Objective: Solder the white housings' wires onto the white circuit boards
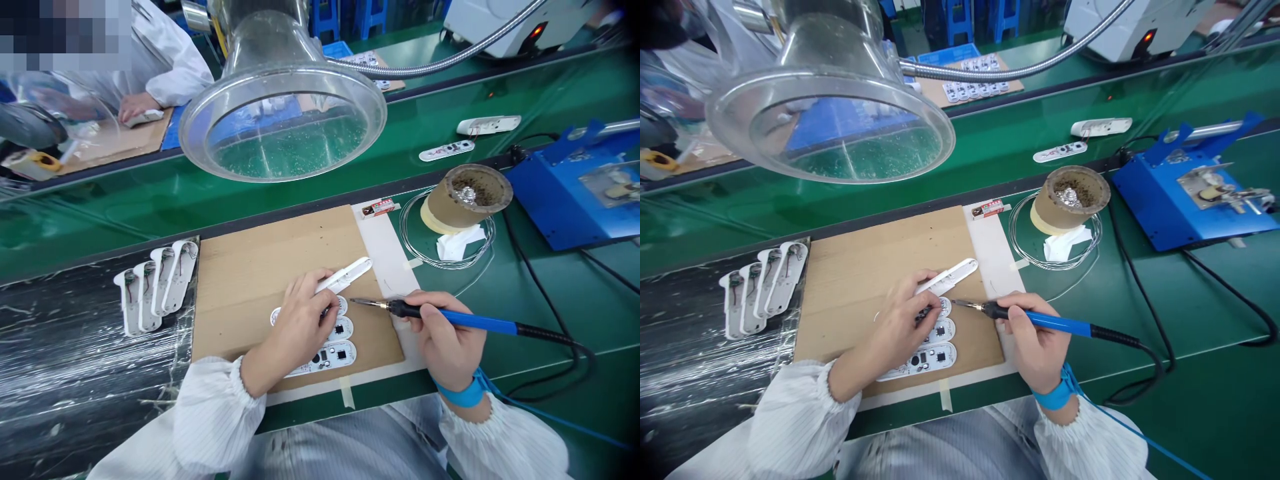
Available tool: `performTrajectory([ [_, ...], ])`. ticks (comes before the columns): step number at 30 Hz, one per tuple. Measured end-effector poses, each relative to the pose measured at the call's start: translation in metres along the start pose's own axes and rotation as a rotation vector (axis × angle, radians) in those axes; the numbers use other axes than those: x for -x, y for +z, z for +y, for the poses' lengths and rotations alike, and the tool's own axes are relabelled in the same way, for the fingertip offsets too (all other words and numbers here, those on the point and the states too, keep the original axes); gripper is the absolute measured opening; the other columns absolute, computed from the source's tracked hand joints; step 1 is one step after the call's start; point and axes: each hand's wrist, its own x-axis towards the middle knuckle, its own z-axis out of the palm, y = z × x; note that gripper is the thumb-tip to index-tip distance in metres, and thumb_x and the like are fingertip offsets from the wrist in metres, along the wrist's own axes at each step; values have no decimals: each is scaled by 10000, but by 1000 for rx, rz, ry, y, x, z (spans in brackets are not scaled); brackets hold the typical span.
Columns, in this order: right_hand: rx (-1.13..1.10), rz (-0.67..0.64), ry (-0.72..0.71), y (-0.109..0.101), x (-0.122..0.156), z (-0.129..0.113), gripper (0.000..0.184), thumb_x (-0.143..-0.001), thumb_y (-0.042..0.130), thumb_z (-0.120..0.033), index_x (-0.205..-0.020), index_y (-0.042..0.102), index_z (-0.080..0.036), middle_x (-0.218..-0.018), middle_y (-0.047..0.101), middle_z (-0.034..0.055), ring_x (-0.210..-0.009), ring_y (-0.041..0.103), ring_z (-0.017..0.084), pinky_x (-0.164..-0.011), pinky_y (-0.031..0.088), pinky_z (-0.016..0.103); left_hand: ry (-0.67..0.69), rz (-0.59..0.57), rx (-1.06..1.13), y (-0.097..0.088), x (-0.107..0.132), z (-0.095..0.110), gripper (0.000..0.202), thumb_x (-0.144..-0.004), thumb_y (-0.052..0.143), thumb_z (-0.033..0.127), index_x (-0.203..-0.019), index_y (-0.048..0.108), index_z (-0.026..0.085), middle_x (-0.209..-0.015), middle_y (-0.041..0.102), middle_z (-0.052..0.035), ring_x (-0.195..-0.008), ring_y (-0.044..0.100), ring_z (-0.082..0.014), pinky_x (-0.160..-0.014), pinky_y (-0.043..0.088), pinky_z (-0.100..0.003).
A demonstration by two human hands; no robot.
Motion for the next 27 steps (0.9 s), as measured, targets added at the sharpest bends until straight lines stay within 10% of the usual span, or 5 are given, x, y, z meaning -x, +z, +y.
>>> performTrajectory([
  [12,-69,220,-89,0,-1,5,133,-925,714,-262,-872,833,-236,-826,757,32,-586,676,169,-501,514,301,24,-117,37,-15,-4,-12,185,-995,638,104,-1021,745,253,-1445,662,-93,-1334,633,-320,-1092,542,-572],
  [18,-18,321,-78,-1,1,4,130,-866,760,-300,-804,802,-195,-784,763,54,-609,707,211,-484,530,306,30,-215,123,-36,-14,-32,504,-886,559,-29,-1202,774,300,-1465,677,-48,-1301,708,-227,-1124,597,-402],
  [27,107,394,21,-6,8,16,228,-845,797,-414,-770,767,-201,-830,754,85,-654,677,230,-518,505,345,-497,618,-14,-130,-33,-145,326,-956,613,229,-1259,724,179,-1473,555,-180,-1387,607,-325,-1041,641,-467],
])
